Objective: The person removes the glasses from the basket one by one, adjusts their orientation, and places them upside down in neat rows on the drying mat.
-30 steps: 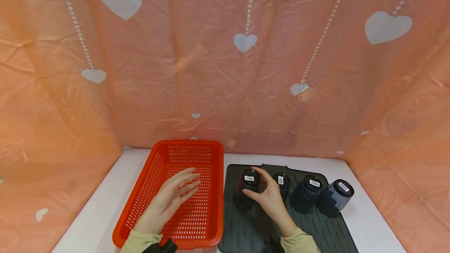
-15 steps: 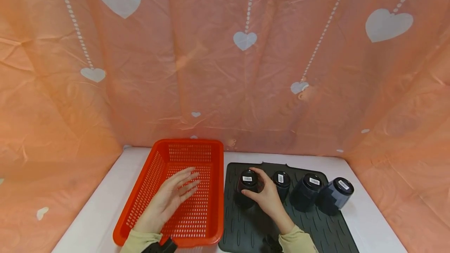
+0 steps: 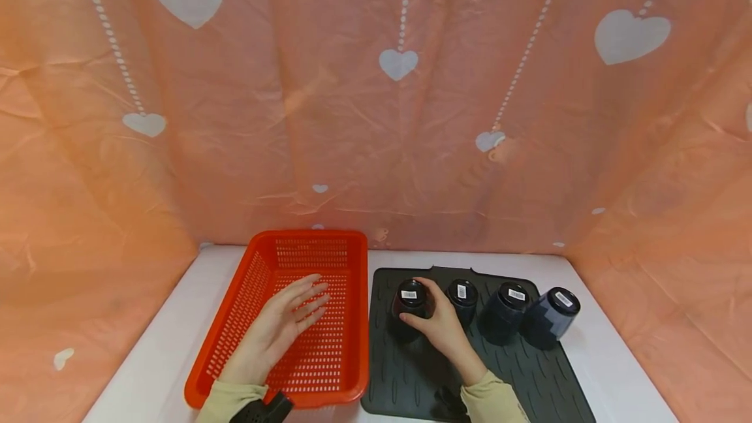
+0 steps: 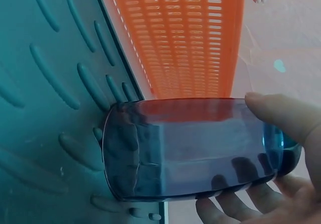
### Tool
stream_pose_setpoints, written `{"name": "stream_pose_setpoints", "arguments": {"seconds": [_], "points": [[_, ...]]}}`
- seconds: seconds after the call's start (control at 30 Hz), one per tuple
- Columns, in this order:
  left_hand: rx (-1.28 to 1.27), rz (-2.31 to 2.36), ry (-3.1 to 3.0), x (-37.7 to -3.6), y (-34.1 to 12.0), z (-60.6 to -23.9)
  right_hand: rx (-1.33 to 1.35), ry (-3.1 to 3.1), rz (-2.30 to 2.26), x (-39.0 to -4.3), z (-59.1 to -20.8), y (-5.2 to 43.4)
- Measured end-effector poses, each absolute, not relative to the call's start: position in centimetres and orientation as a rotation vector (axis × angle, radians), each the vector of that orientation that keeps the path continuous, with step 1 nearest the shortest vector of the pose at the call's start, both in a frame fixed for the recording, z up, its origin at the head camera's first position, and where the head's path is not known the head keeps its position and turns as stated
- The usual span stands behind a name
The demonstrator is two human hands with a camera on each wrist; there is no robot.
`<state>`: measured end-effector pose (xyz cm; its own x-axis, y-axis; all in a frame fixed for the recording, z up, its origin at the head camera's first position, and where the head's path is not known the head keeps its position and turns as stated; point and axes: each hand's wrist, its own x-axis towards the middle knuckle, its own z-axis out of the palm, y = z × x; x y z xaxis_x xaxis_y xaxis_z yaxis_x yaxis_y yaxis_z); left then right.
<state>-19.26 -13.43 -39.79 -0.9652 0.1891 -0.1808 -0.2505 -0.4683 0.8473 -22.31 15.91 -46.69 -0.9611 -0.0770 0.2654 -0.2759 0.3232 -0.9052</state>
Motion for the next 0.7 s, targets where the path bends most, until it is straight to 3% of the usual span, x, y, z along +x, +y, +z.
{"name": "stream_pose_setpoints", "arguments": {"seconds": [0.7], "points": [[-0.036, 2.484, 1.442, -18.94, -14.14, -39.29, 0.351, -2.368, 1.756, -21.96, -46.61, 15.96]]}}
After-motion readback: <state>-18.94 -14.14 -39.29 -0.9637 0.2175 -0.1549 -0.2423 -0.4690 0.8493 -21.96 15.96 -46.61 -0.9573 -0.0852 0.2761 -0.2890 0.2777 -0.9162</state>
